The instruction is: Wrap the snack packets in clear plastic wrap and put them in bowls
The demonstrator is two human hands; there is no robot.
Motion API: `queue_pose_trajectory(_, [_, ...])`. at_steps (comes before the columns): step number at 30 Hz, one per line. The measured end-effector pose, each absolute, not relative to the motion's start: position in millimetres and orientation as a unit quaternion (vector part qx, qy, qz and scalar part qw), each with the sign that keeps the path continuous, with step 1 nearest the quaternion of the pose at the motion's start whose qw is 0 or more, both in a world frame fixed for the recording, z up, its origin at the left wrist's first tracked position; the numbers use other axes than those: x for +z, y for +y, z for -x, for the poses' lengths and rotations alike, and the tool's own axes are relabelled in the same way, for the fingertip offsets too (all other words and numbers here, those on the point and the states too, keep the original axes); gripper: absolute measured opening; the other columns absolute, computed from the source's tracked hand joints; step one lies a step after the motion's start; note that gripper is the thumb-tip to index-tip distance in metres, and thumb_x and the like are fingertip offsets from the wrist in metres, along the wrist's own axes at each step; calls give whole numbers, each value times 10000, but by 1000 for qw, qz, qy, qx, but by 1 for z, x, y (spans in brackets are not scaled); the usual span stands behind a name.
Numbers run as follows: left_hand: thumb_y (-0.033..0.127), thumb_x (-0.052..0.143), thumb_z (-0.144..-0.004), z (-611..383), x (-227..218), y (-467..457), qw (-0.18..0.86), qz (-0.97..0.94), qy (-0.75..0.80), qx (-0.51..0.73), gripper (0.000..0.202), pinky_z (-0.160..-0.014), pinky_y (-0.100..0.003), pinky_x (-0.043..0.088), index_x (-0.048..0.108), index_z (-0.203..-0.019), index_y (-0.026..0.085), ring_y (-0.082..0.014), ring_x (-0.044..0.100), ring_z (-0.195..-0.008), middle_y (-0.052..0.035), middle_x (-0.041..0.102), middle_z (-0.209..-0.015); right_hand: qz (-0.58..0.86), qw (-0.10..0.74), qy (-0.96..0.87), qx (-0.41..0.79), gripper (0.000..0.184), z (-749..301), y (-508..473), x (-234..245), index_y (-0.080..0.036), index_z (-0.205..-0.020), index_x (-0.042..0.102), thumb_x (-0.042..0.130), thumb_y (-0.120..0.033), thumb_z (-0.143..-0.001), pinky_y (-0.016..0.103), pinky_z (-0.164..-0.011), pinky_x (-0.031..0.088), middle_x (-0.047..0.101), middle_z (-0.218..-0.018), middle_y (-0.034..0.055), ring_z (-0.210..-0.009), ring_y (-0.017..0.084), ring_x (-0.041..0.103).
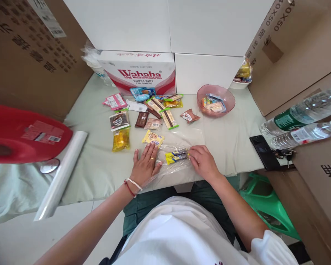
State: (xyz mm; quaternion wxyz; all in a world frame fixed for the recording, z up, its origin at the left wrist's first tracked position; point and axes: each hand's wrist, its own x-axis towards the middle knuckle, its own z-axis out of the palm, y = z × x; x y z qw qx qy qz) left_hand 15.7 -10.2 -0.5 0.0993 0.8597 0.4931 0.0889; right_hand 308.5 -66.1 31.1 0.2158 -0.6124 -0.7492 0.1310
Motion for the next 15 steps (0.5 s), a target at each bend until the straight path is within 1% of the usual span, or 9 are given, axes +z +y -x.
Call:
queue_pose_trajectory(3, [472, 434, -1049, -13, 4, -14, 99, -863, 490, 76, 640, -1291, -666, -10, 380, -1650, 260, -321, 277, -1621, -147, 298, -1736, 547, 144, -807, 170, 366, -299, -50, 45, -249, -1359, 729, 570, -348, -1046, 494, -1117, 519, 656, -1425, 129, -1317, 288, 562])
queue_pose_trajectory(6, [523, 474, -1034, -7, 3, -16, 112, -864, 488, 55, 648, -1275, -704, -30, 391, -1642, 316, -333, 291, -1613, -126, 279, -1744, 461, 78, -861, 203, 461, -296, -53, 55, -290, -1447, 671, 680, -383, -996, 497, -1201, 451, 526, -1609, 97, -1456, 286, 485])
queue_pose_trajectory(8, [563, 502, -1019, -2, 1, -17, 121, -861, 491, 42, 686, -1268, -716, -43, 376, -1649, 324, -342, 276, -1617, -128, 252, -1749, 422, 49, -879, 215, 458, -305, -68, 57, -310, -1468, 653, 652, -391, -1017, 498, -1260, 385, 466, -1668, 58, -1525, 268, 430])
queue_pose_trajectory(10, [595, 522, -1007, 2, -2, -17, 127, -863, 488, 36, 732, -1262, -722, -67, 350, -1660, 316, -348, 250, -1626, -135, 212, -1757, 413, 25, -883, 220, 407, -320, -90, 55, -307, -1457, 662, 562, -345, -1064, 498, -1288, 352, 483, -1658, 35, -1533, 241, 437])
queue_pose_trajectory(13, [652, 568, -970, 5, -3, -16, 133, -871, 472, 43, 831, -1249, -731, -109, 314, -1675, 292, -361, 219, -1635, -150, 171, -1763, 439, -6, -869, 227, 428, -349, -124, 50, -294, -1448, 671, 460, -238, -1080, 522, -1287, 365, 537, -1613, 44, -1508, 224, 484])
queue_pose_trajectory(15, [693, 610, -930, 7, -2, -16, 135, -876, 459, 49, 905, -1241, -731, -133, 309, -1677, 281, -376, 212, -1634, -166, 162, -1761, 470, -15, -850, 237, 441, -366, -139, 50, -298, -1439, 681, 451, -225, -1070, 547, -1277, 383, 557, -1594, 58, -1501, 234, 498])
